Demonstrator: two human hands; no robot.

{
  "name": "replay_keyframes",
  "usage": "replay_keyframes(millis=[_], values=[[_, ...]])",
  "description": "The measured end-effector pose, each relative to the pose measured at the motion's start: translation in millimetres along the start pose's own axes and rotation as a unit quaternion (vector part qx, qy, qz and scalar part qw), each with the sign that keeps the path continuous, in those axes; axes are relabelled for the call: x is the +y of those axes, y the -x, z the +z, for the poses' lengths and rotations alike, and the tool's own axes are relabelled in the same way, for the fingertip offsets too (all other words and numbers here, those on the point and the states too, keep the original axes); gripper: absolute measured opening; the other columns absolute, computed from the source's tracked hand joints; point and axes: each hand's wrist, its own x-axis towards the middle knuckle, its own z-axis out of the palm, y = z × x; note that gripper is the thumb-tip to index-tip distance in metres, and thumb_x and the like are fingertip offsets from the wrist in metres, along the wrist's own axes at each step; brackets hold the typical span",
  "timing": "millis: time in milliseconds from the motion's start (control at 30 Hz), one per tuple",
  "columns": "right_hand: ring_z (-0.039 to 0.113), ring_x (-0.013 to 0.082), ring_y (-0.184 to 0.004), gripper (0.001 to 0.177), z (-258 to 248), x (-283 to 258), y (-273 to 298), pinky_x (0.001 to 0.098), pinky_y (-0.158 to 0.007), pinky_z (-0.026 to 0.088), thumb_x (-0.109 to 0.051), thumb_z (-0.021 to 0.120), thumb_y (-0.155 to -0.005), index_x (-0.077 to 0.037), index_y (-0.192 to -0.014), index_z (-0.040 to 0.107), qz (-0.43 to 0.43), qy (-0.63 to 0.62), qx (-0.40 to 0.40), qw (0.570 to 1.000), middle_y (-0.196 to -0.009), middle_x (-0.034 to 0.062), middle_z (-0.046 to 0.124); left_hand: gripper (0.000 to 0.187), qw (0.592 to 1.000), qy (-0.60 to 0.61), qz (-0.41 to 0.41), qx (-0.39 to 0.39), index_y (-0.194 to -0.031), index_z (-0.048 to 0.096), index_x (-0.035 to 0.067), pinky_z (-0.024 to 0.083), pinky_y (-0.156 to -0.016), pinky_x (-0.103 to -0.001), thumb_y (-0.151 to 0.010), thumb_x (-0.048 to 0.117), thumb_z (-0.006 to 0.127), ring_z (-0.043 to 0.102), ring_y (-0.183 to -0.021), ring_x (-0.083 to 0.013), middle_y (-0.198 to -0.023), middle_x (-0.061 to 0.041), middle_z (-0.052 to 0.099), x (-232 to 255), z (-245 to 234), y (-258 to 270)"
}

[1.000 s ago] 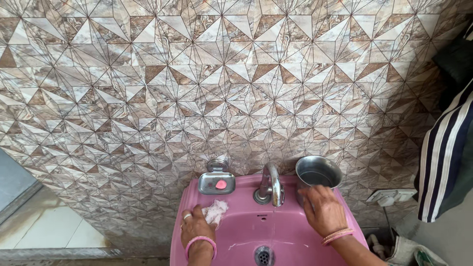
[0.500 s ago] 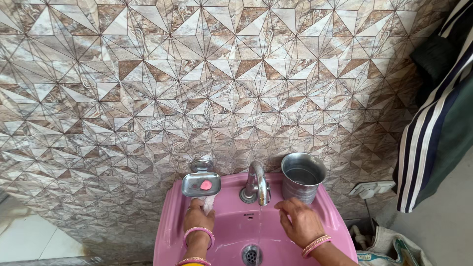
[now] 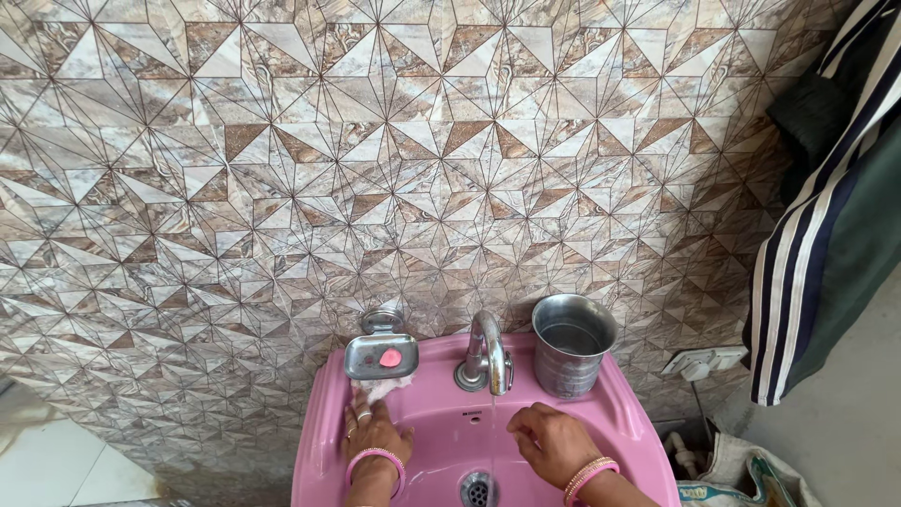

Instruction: The person scrubs a pink sink with a cloth, rinses the cloth under running water, and wipes the sink basin and faucet area. They repeatedly rinse and wring the cloth while cleaning the sink surface.

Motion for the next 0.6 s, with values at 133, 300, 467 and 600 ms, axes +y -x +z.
replay_keyframes(millis=[133, 300, 467, 600], values=[[0.072, 0.0268, -0.081, 0.015, 8, -2, -5, 0.0393, -0.077, 0.057, -0.015, 0.069, -0.083, -0.013, -0.097, 0.075, 0.010, 0.010, -0.075, 0.997, -0.086, 0.0089, 0.072, 0.085, 0.998, 0.033, -0.015, 0.060, -0.157, 0.032, 0.018, 0.033, -0.121, -0.044, -0.088, 0.045, 0.073, 0.016, -0.157, -0.0273, -0.172, -0.005, 0.009, -2, 1, 7], [0.071, 0.0261, -0.083, 0.013, 19, -3, -6, 0.0386, -0.079, 0.057, -0.015, 0.069, -0.084, -0.011, -0.096, 0.074, 0.014, -0.015, -0.108, 0.994, -0.087, 0.0076, 0.072, 0.081, 0.996, 0.059, -0.027, 0.066, -0.156, 0.033, 0.020, 0.034, -0.119, -0.045, -0.089, 0.042, 0.072, 0.014, -0.158, -0.0248, -0.171, -0.003, 0.009, 10, -6, 23], [0.072, 0.0210, -0.084, 0.014, 25, -12, -11, 0.0346, -0.081, 0.057, -0.019, 0.068, -0.089, -0.010, -0.098, 0.074, 0.073, -0.060, -0.129, 0.987, -0.088, 0.0047, 0.074, 0.079, 0.995, 0.071, -0.038, 0.062, -0.154, 0.036, 0.018, 0.034, -0.119, -0.043, -0.088, 0.041, 0.073, 0.019, -0.156, -0.0268, -0.170, -0.003, 0.013, 8, -10, 29], [0.069, 0.0131, -0.076, 0.018, 28, -21, -17, 0.0304, -0.077, 0.061, -0.020, 0.062, -0.094, -0.011, -0.104, 0.075, 0.243, -0.187, -0.180, 0.935, -0.086, -0.0021, 0.073, 0.072, 0.983, 0.132, -0.032, 0.124, -0.148, 0.045, 0.017, 0.037, -0.118, -0.043, -0.085, 0.036, 0.075, 0.034, -0.149, -0.0296, -0.164, -0.009, 0.028, 6, 7, 38]])
